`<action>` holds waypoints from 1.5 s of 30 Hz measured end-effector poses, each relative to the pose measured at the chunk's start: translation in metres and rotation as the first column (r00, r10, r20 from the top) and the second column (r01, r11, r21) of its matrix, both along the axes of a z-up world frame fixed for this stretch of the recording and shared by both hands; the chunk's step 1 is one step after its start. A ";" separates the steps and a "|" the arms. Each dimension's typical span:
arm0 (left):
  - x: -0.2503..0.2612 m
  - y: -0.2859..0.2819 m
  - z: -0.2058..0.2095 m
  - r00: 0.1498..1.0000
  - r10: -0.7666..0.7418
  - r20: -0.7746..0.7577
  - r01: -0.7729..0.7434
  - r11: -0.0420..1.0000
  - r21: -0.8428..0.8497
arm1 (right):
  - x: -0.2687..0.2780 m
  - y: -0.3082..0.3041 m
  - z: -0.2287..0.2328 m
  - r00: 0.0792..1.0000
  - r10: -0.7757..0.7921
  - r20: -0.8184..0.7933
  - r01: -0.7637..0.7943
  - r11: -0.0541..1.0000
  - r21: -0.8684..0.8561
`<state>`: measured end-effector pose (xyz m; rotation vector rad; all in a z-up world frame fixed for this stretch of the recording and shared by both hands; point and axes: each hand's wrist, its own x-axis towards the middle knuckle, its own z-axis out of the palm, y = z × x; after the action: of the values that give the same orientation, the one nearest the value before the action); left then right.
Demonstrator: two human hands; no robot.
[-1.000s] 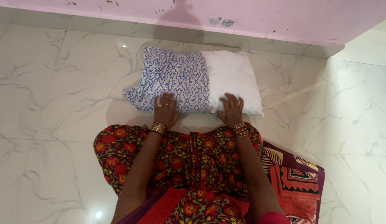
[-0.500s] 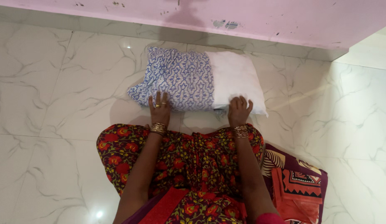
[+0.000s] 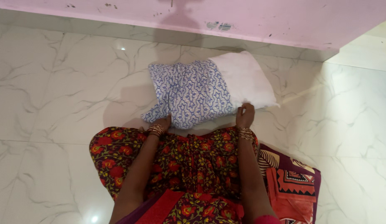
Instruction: The person sits on the floor and folds a blue and white patterned pillowcase over a white pillow. They smooth the fabric, fold the edges, and adjust the pillowcase to fit neatly.
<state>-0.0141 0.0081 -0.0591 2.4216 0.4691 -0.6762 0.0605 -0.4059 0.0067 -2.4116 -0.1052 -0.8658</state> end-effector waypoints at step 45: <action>0.047 0.110 0.075 0.906 -0.235 0.352 -0.106 0.679 0.727 | -0.001 0.048 0.028 0.994 -0.028 0.104 0.067 0.915 -0.399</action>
<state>0.0330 0.1182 0.0160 3.2503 0.5391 0.0932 0.0595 -0.3577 0.0349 -2.7606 -0.2889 -1.0704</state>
